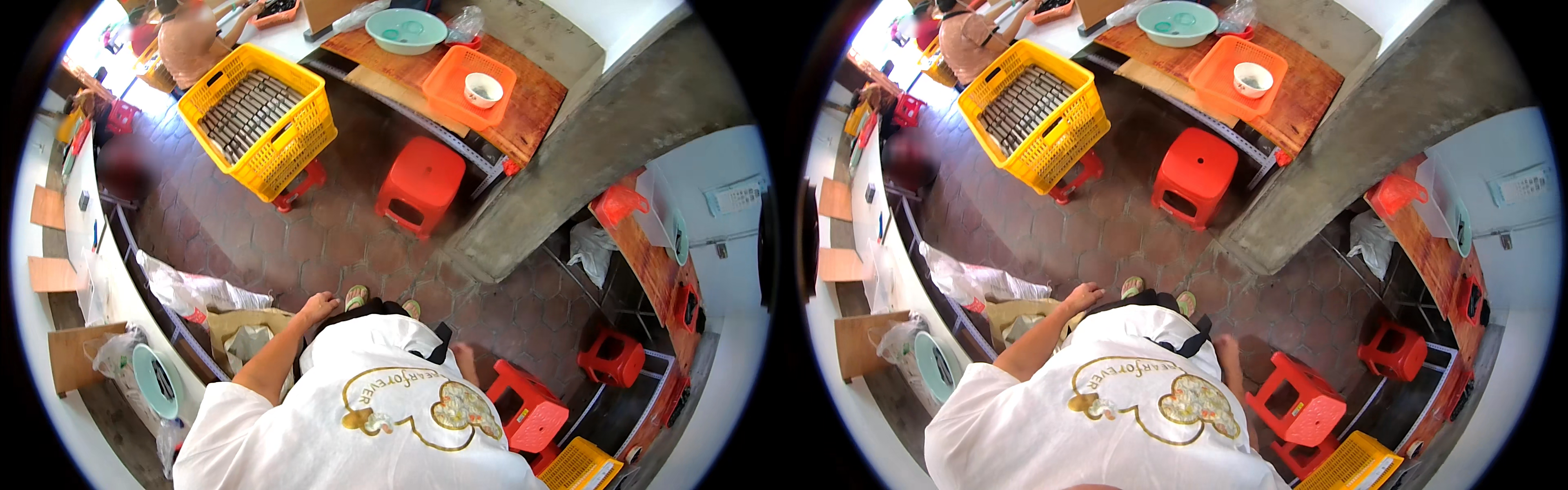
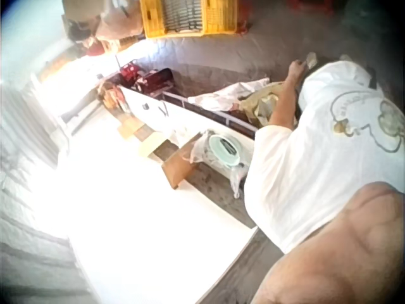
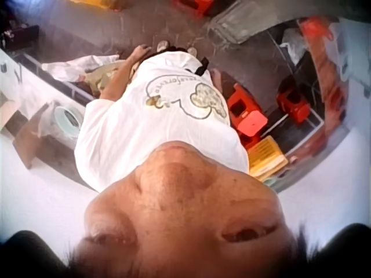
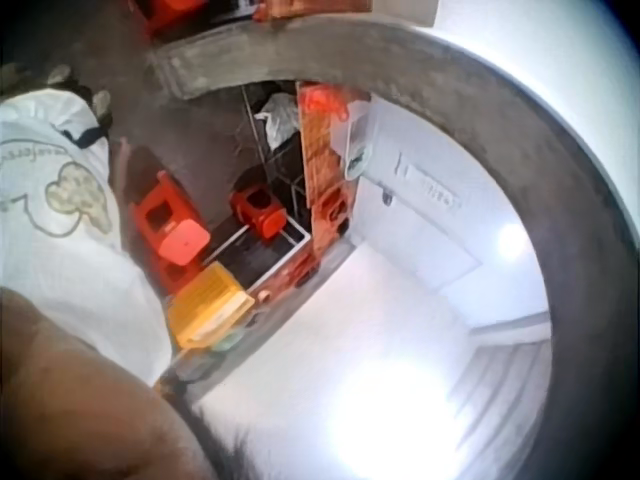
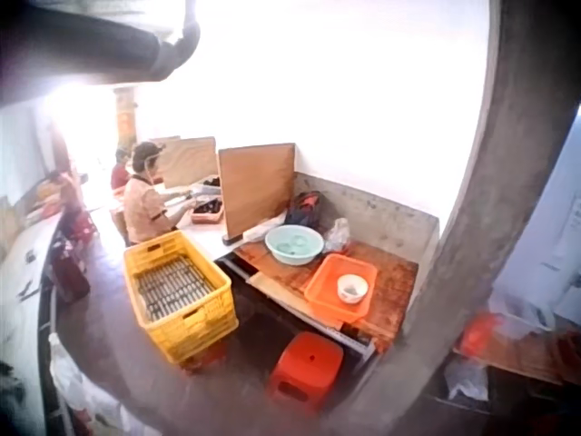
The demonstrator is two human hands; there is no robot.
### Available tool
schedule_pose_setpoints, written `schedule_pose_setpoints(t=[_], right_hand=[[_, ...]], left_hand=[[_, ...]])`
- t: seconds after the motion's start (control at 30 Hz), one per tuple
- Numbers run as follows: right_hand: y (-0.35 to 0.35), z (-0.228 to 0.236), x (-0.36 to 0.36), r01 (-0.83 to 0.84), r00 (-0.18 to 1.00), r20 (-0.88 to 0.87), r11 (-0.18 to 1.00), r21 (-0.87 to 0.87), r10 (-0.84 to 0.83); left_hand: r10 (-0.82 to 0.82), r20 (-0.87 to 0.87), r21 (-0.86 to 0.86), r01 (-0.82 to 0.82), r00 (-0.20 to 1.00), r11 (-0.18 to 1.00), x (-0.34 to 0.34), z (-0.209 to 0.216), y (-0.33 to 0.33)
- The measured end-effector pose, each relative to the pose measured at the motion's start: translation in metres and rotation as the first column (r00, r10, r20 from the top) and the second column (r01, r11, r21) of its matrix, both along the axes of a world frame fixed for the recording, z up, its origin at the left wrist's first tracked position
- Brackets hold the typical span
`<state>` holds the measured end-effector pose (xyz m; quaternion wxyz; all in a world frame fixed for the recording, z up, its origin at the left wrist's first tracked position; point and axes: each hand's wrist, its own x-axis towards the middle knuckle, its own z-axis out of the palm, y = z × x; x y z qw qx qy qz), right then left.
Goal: The person sorts cylindrical metal parts and black plastic caps from a clear container into separate bowls and baskets on a wooden table. They also move a red stool to adjust the workspace.
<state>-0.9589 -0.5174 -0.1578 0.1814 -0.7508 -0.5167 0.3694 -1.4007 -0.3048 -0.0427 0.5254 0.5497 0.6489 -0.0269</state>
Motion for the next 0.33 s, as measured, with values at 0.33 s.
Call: schedule_pose_setpoints(t=[0.33], right_hand=[[0.261,0.521,-0.067,0.198,0.817,-0.297,0.243,0.950,0.494]], left_hand=[[0.406,-0.019,-0.030,-0.406,0.914,0.913,-0.052,-0.010,-0.115]])
